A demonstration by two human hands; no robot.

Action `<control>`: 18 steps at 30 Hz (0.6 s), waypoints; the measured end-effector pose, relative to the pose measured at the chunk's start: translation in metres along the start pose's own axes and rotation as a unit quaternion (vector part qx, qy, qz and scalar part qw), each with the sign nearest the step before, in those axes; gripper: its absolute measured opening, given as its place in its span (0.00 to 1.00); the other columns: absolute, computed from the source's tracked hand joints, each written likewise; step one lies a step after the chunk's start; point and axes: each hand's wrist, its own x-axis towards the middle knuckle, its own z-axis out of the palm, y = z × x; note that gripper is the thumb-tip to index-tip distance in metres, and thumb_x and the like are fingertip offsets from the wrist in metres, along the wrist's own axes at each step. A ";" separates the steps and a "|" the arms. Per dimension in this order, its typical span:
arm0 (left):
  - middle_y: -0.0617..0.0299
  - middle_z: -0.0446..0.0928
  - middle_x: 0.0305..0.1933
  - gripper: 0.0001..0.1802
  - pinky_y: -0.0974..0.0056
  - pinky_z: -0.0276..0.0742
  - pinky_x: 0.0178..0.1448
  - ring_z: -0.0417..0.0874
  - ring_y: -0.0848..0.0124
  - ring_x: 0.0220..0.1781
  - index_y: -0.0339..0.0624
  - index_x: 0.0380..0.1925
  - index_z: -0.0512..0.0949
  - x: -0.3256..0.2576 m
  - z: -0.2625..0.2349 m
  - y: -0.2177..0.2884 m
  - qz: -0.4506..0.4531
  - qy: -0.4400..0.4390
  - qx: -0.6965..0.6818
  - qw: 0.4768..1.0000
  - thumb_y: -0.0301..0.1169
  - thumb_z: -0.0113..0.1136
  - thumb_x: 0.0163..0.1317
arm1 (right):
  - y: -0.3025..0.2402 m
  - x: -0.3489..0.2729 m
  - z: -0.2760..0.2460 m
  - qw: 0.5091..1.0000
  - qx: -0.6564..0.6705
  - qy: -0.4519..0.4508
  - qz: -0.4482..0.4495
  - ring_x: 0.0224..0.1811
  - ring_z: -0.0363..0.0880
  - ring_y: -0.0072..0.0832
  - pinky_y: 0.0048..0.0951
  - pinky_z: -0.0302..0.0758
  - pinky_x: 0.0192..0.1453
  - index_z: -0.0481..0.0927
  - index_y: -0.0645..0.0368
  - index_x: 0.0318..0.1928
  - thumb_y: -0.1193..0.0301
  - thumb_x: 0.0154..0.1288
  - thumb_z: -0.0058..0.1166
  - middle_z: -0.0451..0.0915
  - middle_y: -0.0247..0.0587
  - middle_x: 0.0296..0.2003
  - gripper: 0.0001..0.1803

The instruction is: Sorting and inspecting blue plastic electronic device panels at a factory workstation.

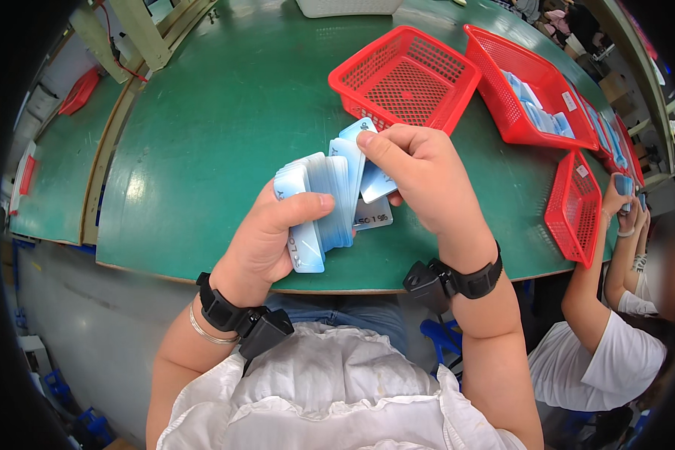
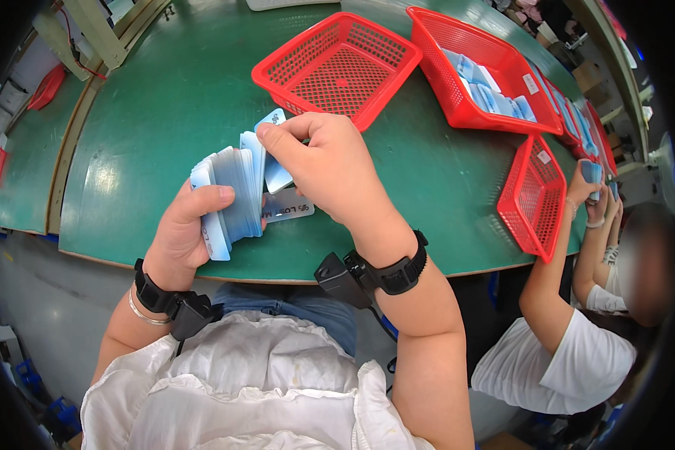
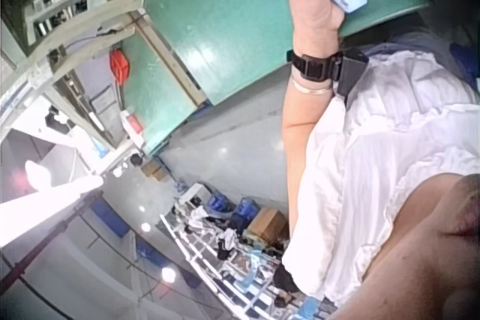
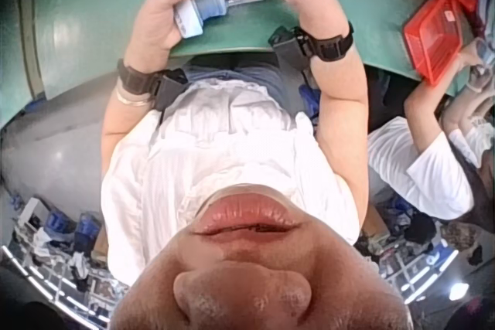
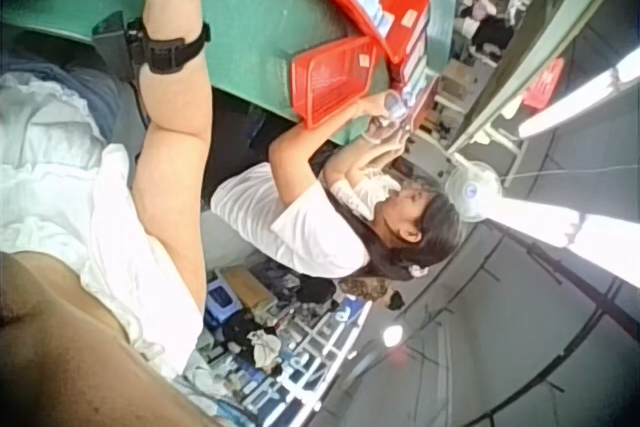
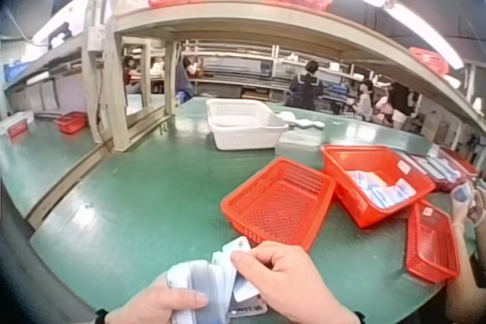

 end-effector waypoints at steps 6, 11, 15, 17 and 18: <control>0.51 0.77 0.50 0.28 0.56 0.85 0.47 0.83 0.62 0.47 0.31 0.57 0.68 -0.002 -0.001 0.002 -0.034 0.002 -0.084 0.996 0.29 0.62 0.57 | -0.002 0.005 -0.004 0.994 0.097 -0.025 0.042 0.20 0.72 0.14 0.18 0.65 0.19 0.84 0.64 0.31 0.62 0.63 0.58 0.79 0.31 0.22 0.15; 0.47 0.76 0.50 0.27 0.51 0.86 0.48 0.83 0.58 0.47 0.30 0.58 0.67 -0.001 -0.007 0.002 -0.071 0.009 -0.146 0.987 0.28 0.59 0.58 | -0.006 0.005 -0.009 0.994 0.103 -0.015 0.045 0.20 0.72 0.14 0.19 0.65 0.19 0.84 0.64 0.30 0.64 0.61 0.58 0.79 0.31 0.22 0.14; 0.44 0.76 0.51 0.27 0.52 0.86 0.48 0.84 0.55 0.48 0.29 0.58 0.67 0.001 -0.010 0.003 -0.079 -0.014 -0.164 0.983 0.28 0.59 0.58 | -0.003 0.006 -0.012 0.998 0.062 0.017 0.022 0.20 0.72 0.14 0.19 0.66 0.20 0.83 0.64 0.28 0.65 0.59 0.57 0.79 0.31 0.22 0.13; 0.42 0.76 0.52 0.28 0.53 0.87 0.48 0.83 0.52 0.50 0.28 0.58 0.66 0.002 -0.009 0.002 -0.078 -0.017 -0.175 0.981 0.27 0.59 0.58 | -0.002 0.005 -0.010 0.998 0.030 0.051 0.003 0.20 0.71 0.14 0.20 0.66 0.20 0.83 0.64 0.28 0.65 0.59 0.57 0.79 0.31 0.22 0.13; 0.42 0.76 0.52 0.28 0.53 0.87 0.48 0.83 0.52 0.50 0.28 0.58 0.66 0.002 -0.009 0.002 -0.077 -0.017 -0.174 0.981 0.27 0.59 0.58 | -0.002 0.005 -0.010 0.996 -0.002 0.086 -0.015 0.19 0.70 0.14 0.20 0.66 0.20 0.82 0.65 0.27 0.66 0.59 0.57 0.79 0.31 0.21 0.13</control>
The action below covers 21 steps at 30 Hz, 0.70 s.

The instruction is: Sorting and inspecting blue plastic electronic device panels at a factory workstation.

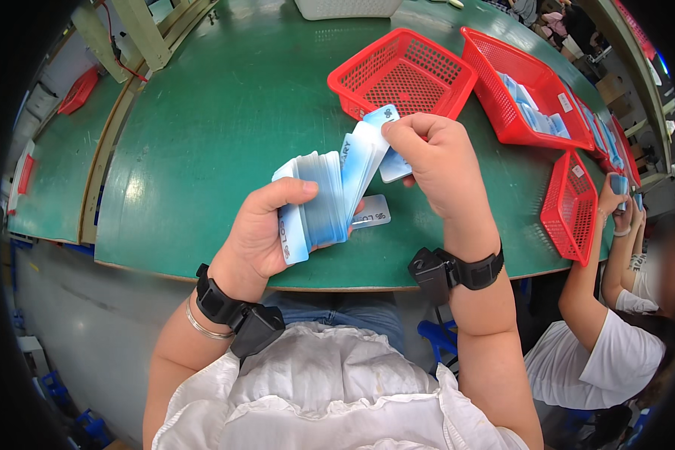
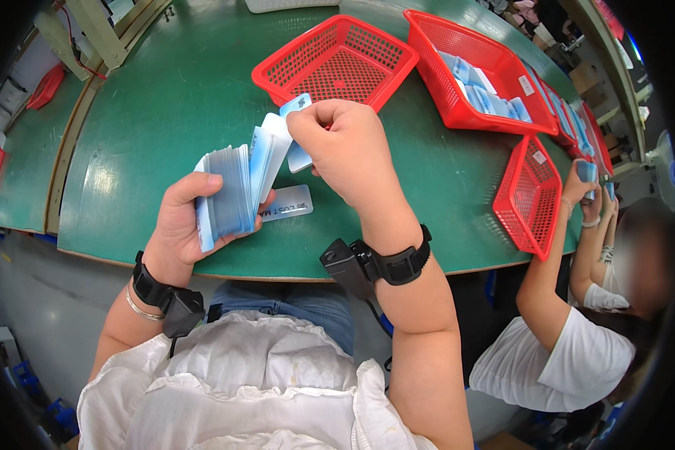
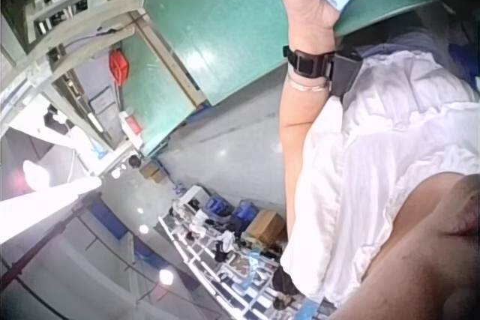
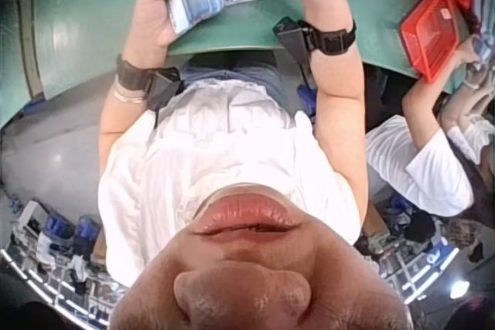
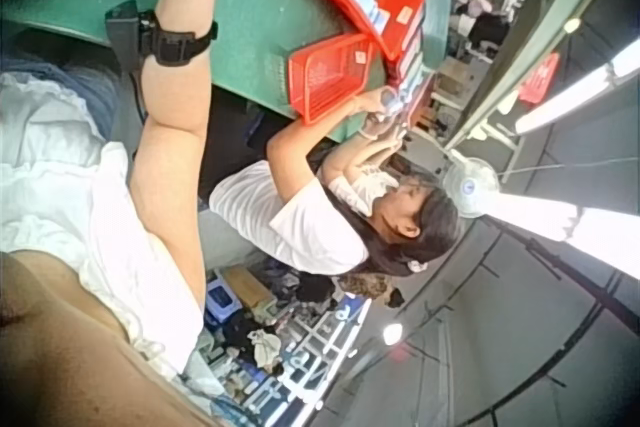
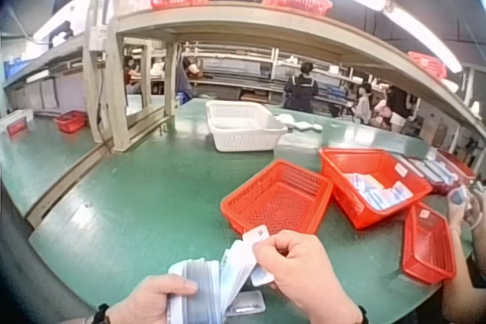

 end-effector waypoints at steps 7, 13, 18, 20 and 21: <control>0.40 0.77 0.51 0.25 0.46 0.86 0.48 0.83 0.46 0.50 0.30 0.56 0.70 0.003 -0.005 -0.001 -0.002 0.023 -0.019 1.000 0.28 0.58 0.58 | 0.008 0.005 -0.005 0.972 -0.115 0.115 -0.171 0.22 0.71 0.23 0.27 0.68 0.27 0.81 0.68 0.26 0.69 0.56 0.58 0.75 0.37 0.20 0.12; 0.45 0.77 0.46 0.25 0.49 0.86 0.46 0.83 0.52 0.47 0.31 0.55 0.69 0.000 -0.010 0.000 0.009 0.021 -0.051 0.998 0.28 0.61 0.57 | 0.003 0.003 -0.014 0.949 -0.153 0.171 -0.216 0.24 0.73 0.22 0.26 0.70 0.29 0.81 0.67 0.28 0.70 0.58 0.57 0.76 0.37 0.22 0.10; 0.45 0.76 0.52 0.28 0.51 0.80 0.46 0.79 0.57 0.47 0.34 0.57 0.69 0.000 -0.012 0.001 -0.007 -0.015 -0.142 0.990 0.32 0.62 0.56 | -0.001 0.002 -0.025 0.992 0.101 -0.033 -0.073 0.28 0.75 0.13 0.18 0.73 0.27 0.81 0.64 0.40 0.65 0.70 0.54 0.80 0.31 0.30 0.13; 0.47 0.76 0.46 0.26 0.46 0.80 0.49 0.79 0.54 0.50 0.34 0.54 0.70 -0.002 -0.006 0.004 -0.053 -0.055 -0.175 0.982 0.34 0.62 0.56 | 0.001 0.000 -0.017 0.992 0.080 -0.072 -0.069 0.27 0.75 0.14 0.19 0.73 0.26 0.81 0.63 0.41 0.64 0.71 0.53 0.80 0.30 0.29 0.13; 0.47 0.76 0.46 0.26 0.46 0.80 0.49 0.79 0.54 0.50 0.34 0.54 0.70 -0.002 -0.007 0.005 -0.055 -0.053 -0.174 0.982 0.34 0.62 0.56 | 0.004 0.000 -0.012 0.992 0.064 -0.094 -0.059 0.27 0.74 0.14 0.19 0.73 0.26 0.81 0.63 0.41 0.64 0.71 0.53 0.79 0.30 0.29 0.13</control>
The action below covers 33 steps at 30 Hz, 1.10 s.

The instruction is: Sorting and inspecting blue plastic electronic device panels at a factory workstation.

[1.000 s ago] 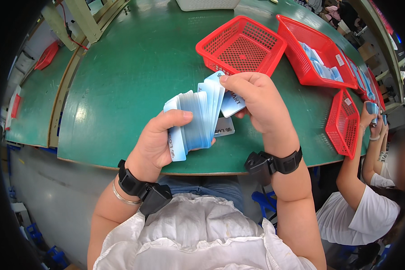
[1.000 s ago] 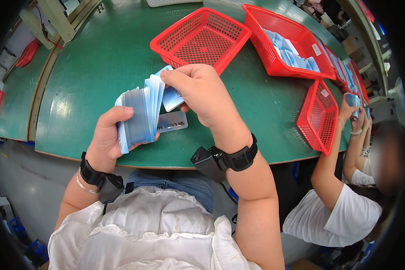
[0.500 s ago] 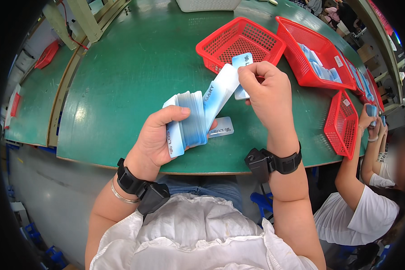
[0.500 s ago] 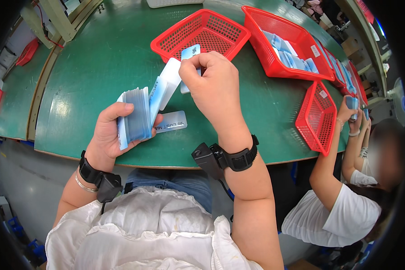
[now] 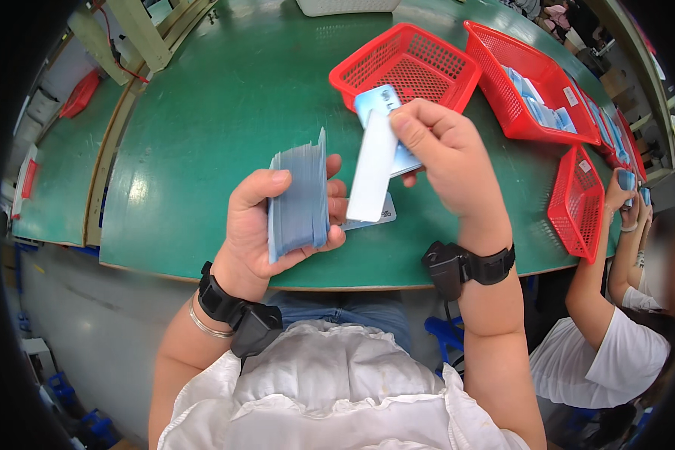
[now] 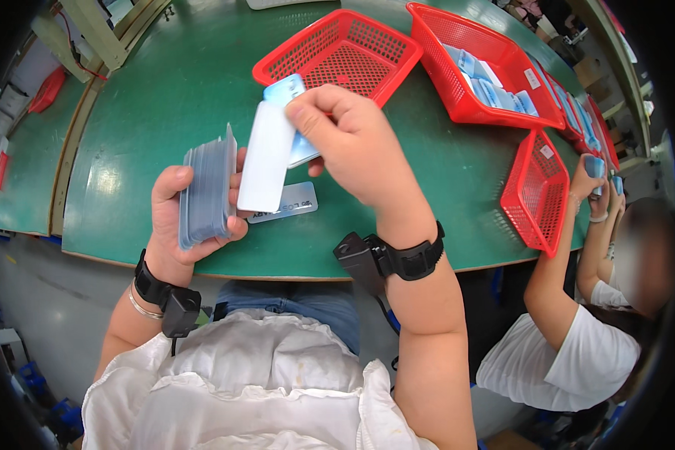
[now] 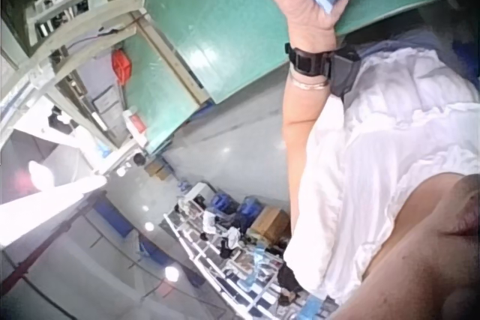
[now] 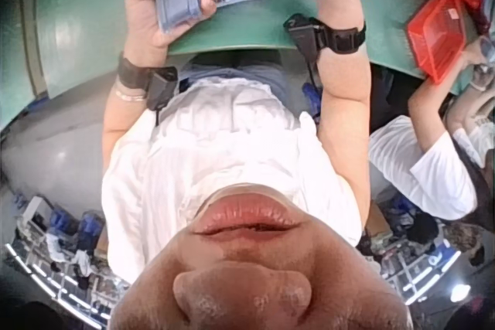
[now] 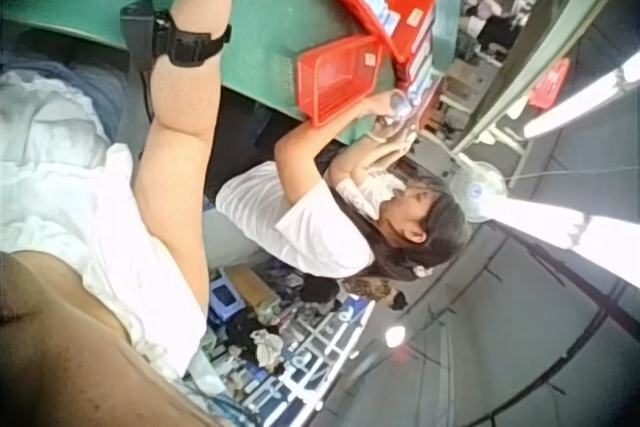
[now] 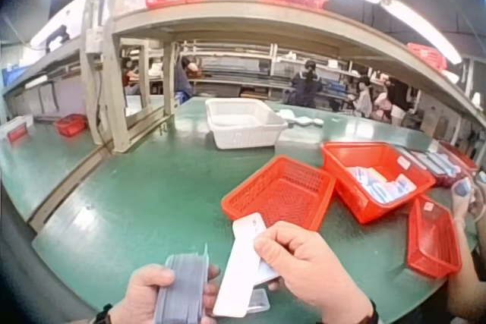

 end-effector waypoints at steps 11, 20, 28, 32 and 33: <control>0.39 0.73 0.54 0.33 0.39 0.82 0.45 0.79 0.49 0.54 0.31 0.54 0.68 0.002 -0.009 -0.005 -0.044 -0.181 -0.019 0.982 0.42 0.61 0.52 | 0.000 -0.004 0.011 0.998 0.002 -0.051 0.038 0.25 0.71 0.11 0.17 0.66 0.23 0.78 0.57 0.33 0.63 0.71 0.52 0.76 0.25 0.26 0.12; 0.31 0.70 0.56 0.30 0.28 0.76 0.54 0.72 0.37 0.62 0.26 0.51 0.69 0.004 -0.004 -0.005 -0.016 -0.111 0.059 0.992 0.38 0.60 0.54 | -0.013 -0.008 -0.002 0.982 -0.183 -0.020 0.037 0.24 0.72 0.14 0.20 0.68 0.25 0.79 0.63 0.30 0.66 0.63 0.55 0.76 0.28 0.24 0.12; 0.28 0.69 0.56 0.30 0.25 0.72 0.54 0.67 0.24 0.61 0.21 0.52 0.66 0.000 -0.004 -0.001 0.062 -0.094 0.115 0.987 0.36 0.58 0.56 | -0.015 -0.005 0.016 0.927 -0.352 0.045 -0.123 0.22 0.77 0.33 0.34 0.73 0.28 0.79 0.70 0.26 0.68 0.55 0.53 0.77 0.48 0.21 0.14; 0.29 0.69 0.56 0.30 0.27 0.74 0.54 0.67 0.26 0.62 0.22 0.52 0.67 -0.006 0.001 0.002 0.070 -0.091 0.163 0.980 0.36 0.59 0.55 | -0.025 -0.011 0.012 0.969 -0.233 0.029 0.077 0.23 0.77 0.23 0.29 0.70 0.22 0.81 0.66 0.29 0.66 0.60 0.53 0.78 0.39 0.24 0.14; 0.31 0.70 0.57 0.29 0.31 0.78 0.53 0.72 0.33 0.60 0.26 0.52 0.69 -0.008 0.000 0.002 0.088 -0.069 0.146 0.983 0.36 0.60 0.55 | -0.023 -0.011 0.011 0.969 -0.235 0.026 0.074 0.23 0.77 0.23 0.29 0.70 0.22 0.81 0.66 0.29 0.66 0.60 0.53 0.78 0.39 0.24 0.14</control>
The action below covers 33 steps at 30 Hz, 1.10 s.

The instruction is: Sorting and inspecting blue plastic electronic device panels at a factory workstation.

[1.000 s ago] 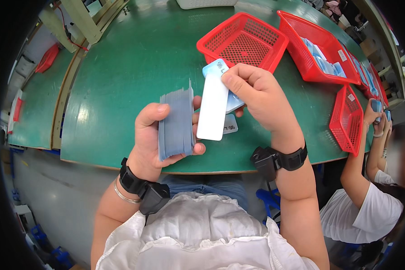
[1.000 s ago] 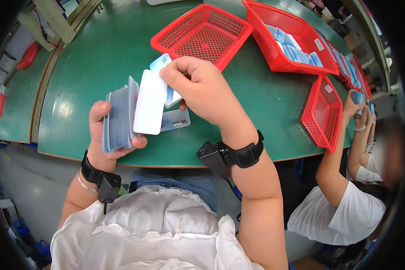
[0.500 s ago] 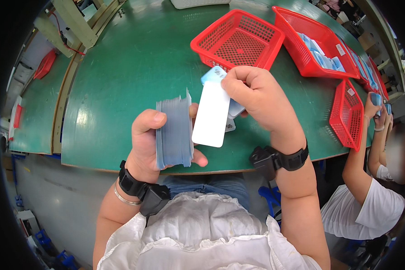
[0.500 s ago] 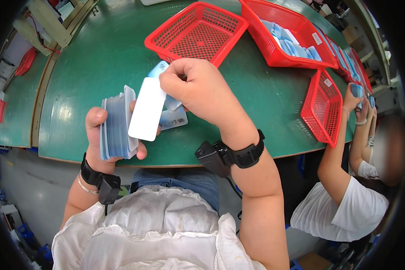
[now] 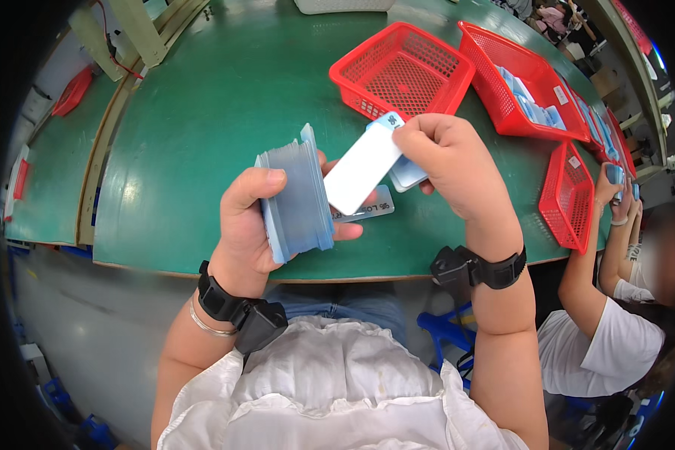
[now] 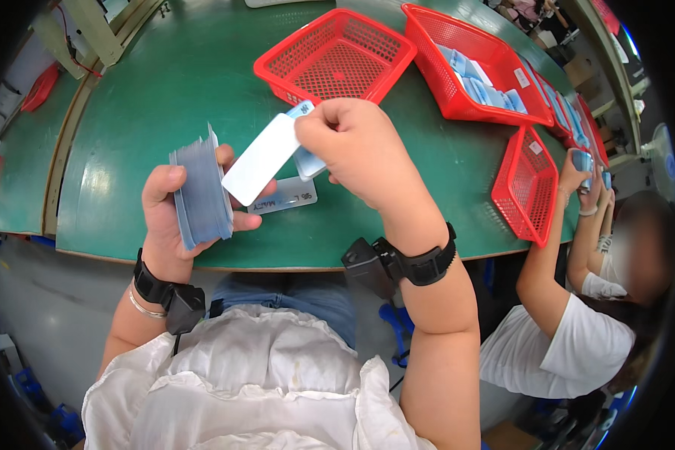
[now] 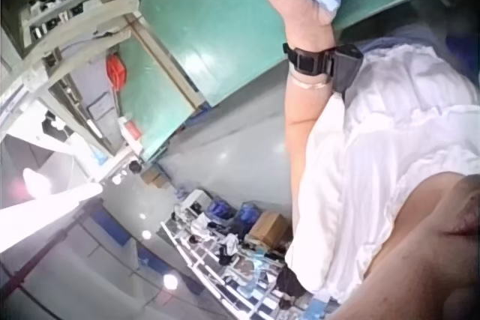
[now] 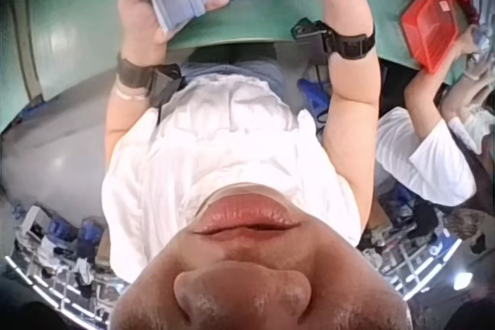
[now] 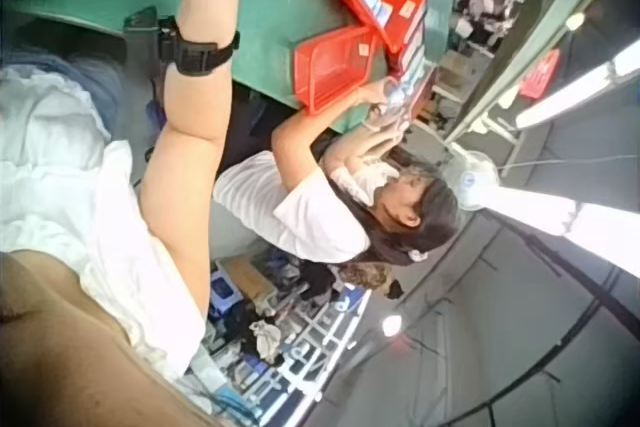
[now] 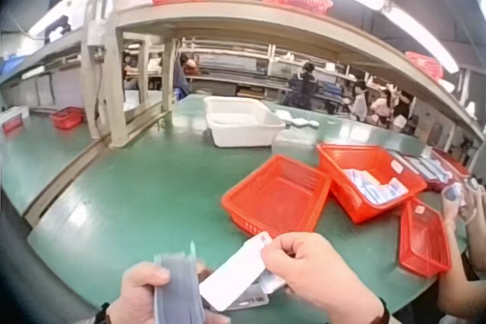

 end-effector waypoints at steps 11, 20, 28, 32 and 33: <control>0.43 0.72 0.61 0.26 0.49 0.76 0.60 0.73 0.55 0.63 0.36 0.52 0.72 0.002 0.009 -0.010 0.217 0.106 0.162 0.957 0.39 0.61 0.57 | -0.017 -0.002 0.027 0.917 0.202 -0.157 0.307 0.19 0.76 0.24 0.24 0.67 0.16 0.73 0.59 0.31 0.64 0.65 0.48 0.74 0.36 0.21 0.11; 0.52 0.77 0.45 0.23 0.43 0.73 0.63 0.78 0.59 0.53 0.35 0.48 0.72 0.000 0.001 0.001 0.251 0.110 0.046 0.961 0.41 0.59 0.60 | -0.021 -0.011 0.021 0.946 0.173 -0.182 0.207 0.20 0.76 0.18 0.19 0.69 0.18 0.78 0.63 0.41 0.63 0.69 0.52 0.79 0.37 0.26 0.14; 0.50 0.77 0.42 0.27 0.49 0.80 0.52 0.82 0.58 0.45 0.32 0.54 0.70 0.004 -0.009 0.004 0.079 0.022 -0.110 0.991 0.37 0.61 0.57 | -0.006 -0.026 0.040 0.965 0.231 -0.004 -0.125 0.33 0.77 0.16 0.16 0.70 0.23 0.71 0.62 0.57 0.76 0.65 0.57 0.76 0.35 0.37 0.21; 0.47 0.77 0.45 0.30 0.49 0.81 0.53 0.82 0.56 0.47 0.30 0.56 0.69 0.005 -0.005 0.002 0.086 0.021 -0.098 0.991 0.36 0.61 0.56 | -0.001 -0.019 0.048 0.971 0.101 0.011 -0.215 0.35 0.77 0.18 0.18 0.75 0.31 0.68 0.60 0.62 0.78 0.62 0.59 0.77 0.34 0.37 0.27; 0.46 0.77 0.47 0.30 0.49 0.80 0.54 0.82 0.55 0.48 0.30 0.56 0.69 0.005 -0.002 0.002 0.090 0.012 -0.097 0.991 0.36 0.62 0.56 | -0.002 -0.019 0.050 0.970 0.105 0.008 -0.218 0.35 0.77 0.18 0.18 0.75 0.31 0.68 0.60 0.62 0.78 0.62 0.59 0.77 0.34 0.37 0.27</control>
